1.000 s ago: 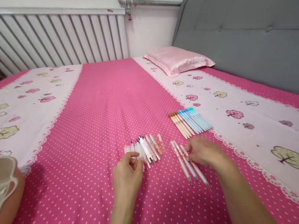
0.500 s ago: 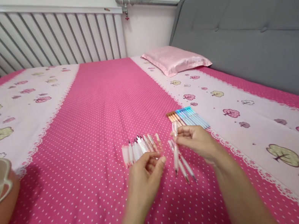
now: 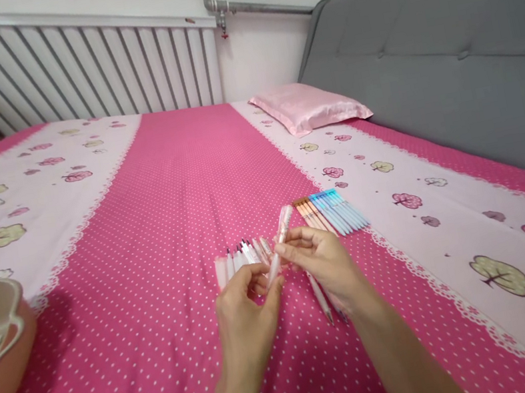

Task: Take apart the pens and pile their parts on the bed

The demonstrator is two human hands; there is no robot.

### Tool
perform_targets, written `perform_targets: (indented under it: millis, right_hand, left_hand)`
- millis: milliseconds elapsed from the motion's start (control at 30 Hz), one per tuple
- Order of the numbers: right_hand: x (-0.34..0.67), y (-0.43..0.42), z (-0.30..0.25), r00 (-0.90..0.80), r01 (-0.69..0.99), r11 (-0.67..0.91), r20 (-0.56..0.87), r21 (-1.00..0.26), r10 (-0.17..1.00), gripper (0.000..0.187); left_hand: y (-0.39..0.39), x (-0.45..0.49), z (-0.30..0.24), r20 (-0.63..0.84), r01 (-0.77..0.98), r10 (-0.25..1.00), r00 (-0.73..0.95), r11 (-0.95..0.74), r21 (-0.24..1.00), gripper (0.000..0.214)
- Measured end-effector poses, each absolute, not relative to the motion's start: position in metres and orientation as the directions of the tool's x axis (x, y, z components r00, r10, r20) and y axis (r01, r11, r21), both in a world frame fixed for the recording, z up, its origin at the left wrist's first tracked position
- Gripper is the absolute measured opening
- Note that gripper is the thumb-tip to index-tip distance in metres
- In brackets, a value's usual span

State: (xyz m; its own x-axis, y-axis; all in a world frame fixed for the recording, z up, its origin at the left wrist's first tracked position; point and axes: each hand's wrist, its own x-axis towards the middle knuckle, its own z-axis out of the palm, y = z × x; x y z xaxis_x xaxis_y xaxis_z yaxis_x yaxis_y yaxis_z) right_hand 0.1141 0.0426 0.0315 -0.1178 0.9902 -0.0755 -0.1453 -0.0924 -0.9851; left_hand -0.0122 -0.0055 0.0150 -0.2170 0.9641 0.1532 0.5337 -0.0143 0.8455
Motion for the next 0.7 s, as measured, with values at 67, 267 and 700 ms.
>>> perform_targets:
  millis: [67, 267, 700]
  right_hand:
    - [0.1125, 0.0422, 0.0288, -0.123, -0.111, -0.091, -0.077, -0.99, 0.989, 0.029]
    - [0.1131, 0.0422, 0.0266, -0.124, -0.046, -0.041, -0.035, -0.998, 0.992, 0.025]
    - [0.117, 0.0425, 0.0305, -0.216, -0.093, -0.092, -0.07, -0.991, 0.974, 0.022]
  left_hand:
    - [-0.0059, -0.0119, 0.0159, 0.17, 0.525, 0.96, -0.223, -0.029, 0.851, 0.022]
    - [-0.005, -0.0131, 0.0146, 0.13, 0.435, 0.97, -0.207, -0.028, 0.9, 0.022]
    - [-0.0025, -0.0196, 0.0211, -0.122, 0.047, 0.992, -0.015, 0.123, 0.991, 0.024]
